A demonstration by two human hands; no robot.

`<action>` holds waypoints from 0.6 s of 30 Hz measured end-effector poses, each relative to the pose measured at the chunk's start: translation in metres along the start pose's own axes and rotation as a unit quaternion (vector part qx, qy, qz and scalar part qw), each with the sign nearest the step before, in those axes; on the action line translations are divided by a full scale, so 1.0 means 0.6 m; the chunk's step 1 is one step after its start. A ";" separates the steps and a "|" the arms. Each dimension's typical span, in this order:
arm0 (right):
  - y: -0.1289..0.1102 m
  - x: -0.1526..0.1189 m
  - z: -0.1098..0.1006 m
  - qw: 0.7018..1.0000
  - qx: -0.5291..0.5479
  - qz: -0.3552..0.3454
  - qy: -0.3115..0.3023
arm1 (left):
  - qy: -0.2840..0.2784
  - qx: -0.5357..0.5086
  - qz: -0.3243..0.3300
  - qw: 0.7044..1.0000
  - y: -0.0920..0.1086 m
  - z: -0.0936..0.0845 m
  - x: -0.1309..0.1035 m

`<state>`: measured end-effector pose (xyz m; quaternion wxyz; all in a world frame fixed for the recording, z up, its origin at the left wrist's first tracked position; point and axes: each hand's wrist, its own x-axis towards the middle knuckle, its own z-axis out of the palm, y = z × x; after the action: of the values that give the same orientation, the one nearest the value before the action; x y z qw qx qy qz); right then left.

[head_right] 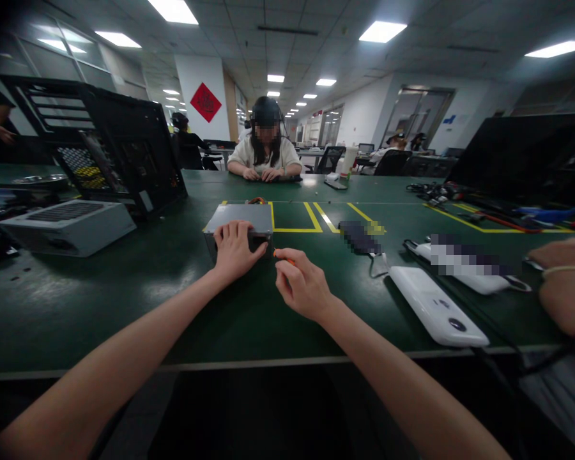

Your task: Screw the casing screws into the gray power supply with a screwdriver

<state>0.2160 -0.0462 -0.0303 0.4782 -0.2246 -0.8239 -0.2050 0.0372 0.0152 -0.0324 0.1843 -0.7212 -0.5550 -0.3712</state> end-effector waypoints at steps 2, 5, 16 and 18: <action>-0.001 0.000 -0.001 1.000 -0.006 0.005 0.008 | -0.001 0.003 -0.001 1.000 0.000 0.000 0.000; -0.001 -0.001 -0.002 0.999 -0.032 -0.012 -0.009 | -0.007 0.004 -0.004 1.000 0.000 0.000 0.000; 0.001 -0.002 -0.002 0.999 -0.042 0.003 0.011 | -0.001 0.002 0.001 1.000 0.000 0.001 0.001; 0.002 -0.001 -0.001 0.999 -0.032 0.011 0.019 | 0.000 0.002 0.002 1.000 0.000 0.000 0.000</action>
<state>0.2173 -0.0458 -0.0305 0.4890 -0.2445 -0.8051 -0.2301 0.0371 0.0155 -0.0325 0.1868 -0.7222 -0.5542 -0.3695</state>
